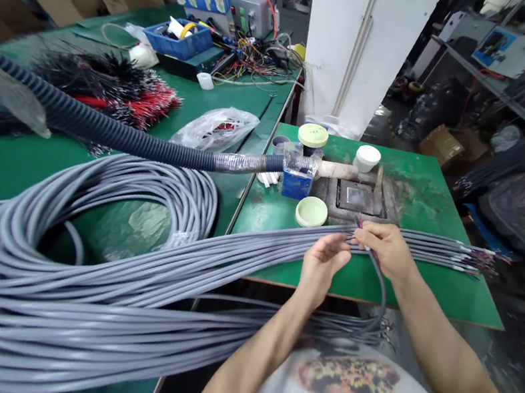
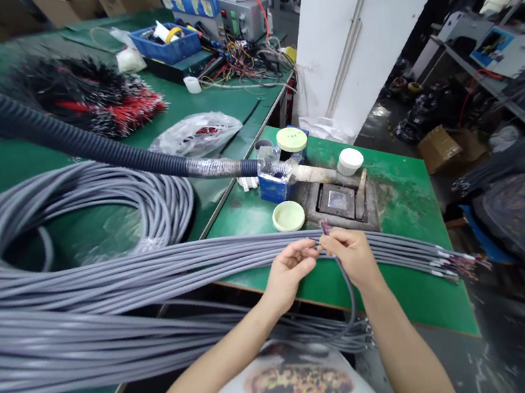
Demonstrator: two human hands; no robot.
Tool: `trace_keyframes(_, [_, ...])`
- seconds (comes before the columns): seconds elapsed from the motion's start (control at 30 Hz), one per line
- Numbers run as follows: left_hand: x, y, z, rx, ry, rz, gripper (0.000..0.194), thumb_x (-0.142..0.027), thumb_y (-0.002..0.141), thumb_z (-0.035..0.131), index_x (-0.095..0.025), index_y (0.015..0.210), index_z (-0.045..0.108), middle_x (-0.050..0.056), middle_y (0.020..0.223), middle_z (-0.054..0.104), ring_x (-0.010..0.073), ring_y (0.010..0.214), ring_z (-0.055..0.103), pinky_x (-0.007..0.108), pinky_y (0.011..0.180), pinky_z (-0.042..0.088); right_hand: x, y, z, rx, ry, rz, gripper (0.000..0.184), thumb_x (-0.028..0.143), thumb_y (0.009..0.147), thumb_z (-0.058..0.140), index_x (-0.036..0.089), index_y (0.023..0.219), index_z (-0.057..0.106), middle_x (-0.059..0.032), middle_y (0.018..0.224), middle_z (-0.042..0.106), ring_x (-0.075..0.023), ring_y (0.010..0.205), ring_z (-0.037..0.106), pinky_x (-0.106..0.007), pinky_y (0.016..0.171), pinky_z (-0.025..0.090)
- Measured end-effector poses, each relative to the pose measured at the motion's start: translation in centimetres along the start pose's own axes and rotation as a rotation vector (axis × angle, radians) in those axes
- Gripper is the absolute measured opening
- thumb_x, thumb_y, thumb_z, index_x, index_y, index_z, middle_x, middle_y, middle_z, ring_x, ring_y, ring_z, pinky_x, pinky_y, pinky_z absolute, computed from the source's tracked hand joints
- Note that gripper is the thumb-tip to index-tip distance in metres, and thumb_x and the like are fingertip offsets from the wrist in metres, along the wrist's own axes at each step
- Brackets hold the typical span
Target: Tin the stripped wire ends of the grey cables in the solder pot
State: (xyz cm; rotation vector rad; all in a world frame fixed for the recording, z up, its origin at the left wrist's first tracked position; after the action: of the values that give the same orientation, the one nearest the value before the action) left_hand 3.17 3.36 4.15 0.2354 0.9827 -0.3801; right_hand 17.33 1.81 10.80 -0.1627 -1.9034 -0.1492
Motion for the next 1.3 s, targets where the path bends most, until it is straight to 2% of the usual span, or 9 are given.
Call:
trace_keyframes(0.2, [-0.1,0.1,1.4,-0.006,-0.264,-0.002,0.018,-0.021,0.072,0.075,-0.016,0.089,0.070,0.001,0.078,0.067,0.0124,0.072,0.061,0.026,0.072,0.048,0.0,-1.2,1.0,0.067,0.076,0.005,0.037,0.037,0.082,0.062,0.017,0.052,0.053,0.0029,0.054,0.045,-0.0107,0.053,0.040,-0.026,0.055,0.034])
trace_keyframes(0.5, [-1.4,0.2,1.1,-0.116,-0.148,0.099,0.010,-0.022,0.073,0.074,-0.016,0.076,0.068,-0.002,0.072,0.060,0.0097,0.066,0.057,0.023,0.066,0.047,0.4,-1.7,1.5,0.091,-0.001,-0.026,0.037,0.036,0.086,0.057,0.018,0.054,0.054,0.0033,0.053,0.046,-0.0100,0.052,0.042,-0.024,0.052,0.034])
trace_keyframes(0.63, [-2.5,0.5,0.0,-0.237,0.103,0.294,0.007,-0.024,0.077,0.070,-0.017,0.080,0.069,0.000,0.076,0.062,0.0112,0.068,0.058,0.025,0.067,0.046,-0.2,-3.0,1.3,0.173,0.004,0.017,0.024,0.037,0.089,0.053,0.018,0.085,0.065,0.0022,0.059,0.055,-0.0104,0.051,0.048,-0.023,0.050,0.038])
trace_keyframes(0.77, [-3.1,0.1,-0.4,-0.001,0.530,0.668,0.008,-0.017,0.077,0.070,-0.022,0.082,0.073,0.002,0.074,0.069,0.0144,0.070,0.060,0.030,0.073,0.045,-1.2,-4.4,1.2,0.111,0.005,0.043,0.026,0.037,0.091,0.050,0.018,0.097,0.066,0.0044,0.054,0.051,-0.0087,0.043,0.044,-0.022,0.044,0.034])
trace_keyframes(0.83, [-2.7,-0.3,-0.2,0.075,0.574,0.708,0.011,-0.015,0.077,0.069,-0.022,0.085,0.073,0.002,0.074,0.070,0.0151,0.071,0.061,0.031,0.073,0.045,-1.5,-4.8,1.1,0.074,0.019,0.044,0.026,0.037,0.091,0.051,0.017,0.095,0.067,0.0048,0.053,0.049,-0.0084,0.042,0.042,-0.022,0.042,0.032])
trace_keyframes(0.9, [-2.1,-0.6,-0.1,0.011,0.492,0.601,0.015,-0.015,0.077,0.070,-0.022,0.090,0.072,0.003,0.078,0.070,0.0152,0.073,0.060,0.030,0.073,0.045,-1.5,-5.1,1.0,0.055,0.028,0.060,0.026,0.038,0.091,0.051,0.017,0.094,0.067,0.0049,0.053,0.050,-0.0082,0.041,0.043,-0.022,0.041,0.032])
trace_keyframes(1.0, [-0.9,-1.0,0.0,-0.081,0.215,0.261,0.033,-0.021,0.075,0.073,-0.022,0.108,0.068,0.005,0.091,0.069,0.0155,0.080,0.060,0.029,0.075,0.046,-1.1,-5.5,1.0,0.053,0.012,0.094,0.027,0.038,0.091,0.050,0.017,0.095,0.066,0.0044,0.054,0.052,-0.0082,0.042,0.045,-0.021,0.042,0.034])
trace_keyframes(1.1, [-0.2,-1.3,0.0,-0.014,-0.029,-0.040,0.033,-0.029,0.076,0.072,-0.019,0.108,0.069,0.006,0.095,0.070,0.0163,0.081,0.062,0.030,0.079,0.047,-0.6,-6.1,1.3,0.086,-0.023,0.110,0.026,0.038,0.092,0.049,0.018,0.089,0.065,0.0042,0.054,0.053,-0.0086,0.042,0.047,-0.021,0.044,0.036])
trace_keyframes(1.3, [-0.9,-1.7,-0.3,0.083,-0.060,-0.148,0.019,-0.032,0.076,0.072,-0.015,0.085,0.076,0.005,0.081,0.068,0.0150,0.075,0.060,0.028,0.076,0.045,1.0,-5.8,0.0,0.167,-0.243,0.012,0.029,0.034,0.090,0.053,0.019,0.069,0.065,0.0002,0.063,0.062,-0.0126,0.059,0.057,-0.024,0.058,0.042])
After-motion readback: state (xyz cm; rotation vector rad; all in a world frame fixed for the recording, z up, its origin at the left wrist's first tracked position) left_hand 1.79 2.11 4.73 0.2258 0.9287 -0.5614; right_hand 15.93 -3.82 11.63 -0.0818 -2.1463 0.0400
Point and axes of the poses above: each hand's wrist, its own y-axis towards the middle knuckle, its own z-axis out of the palm, x = y × z, the point moved 1 cm from there along y, towards the middle knuckle
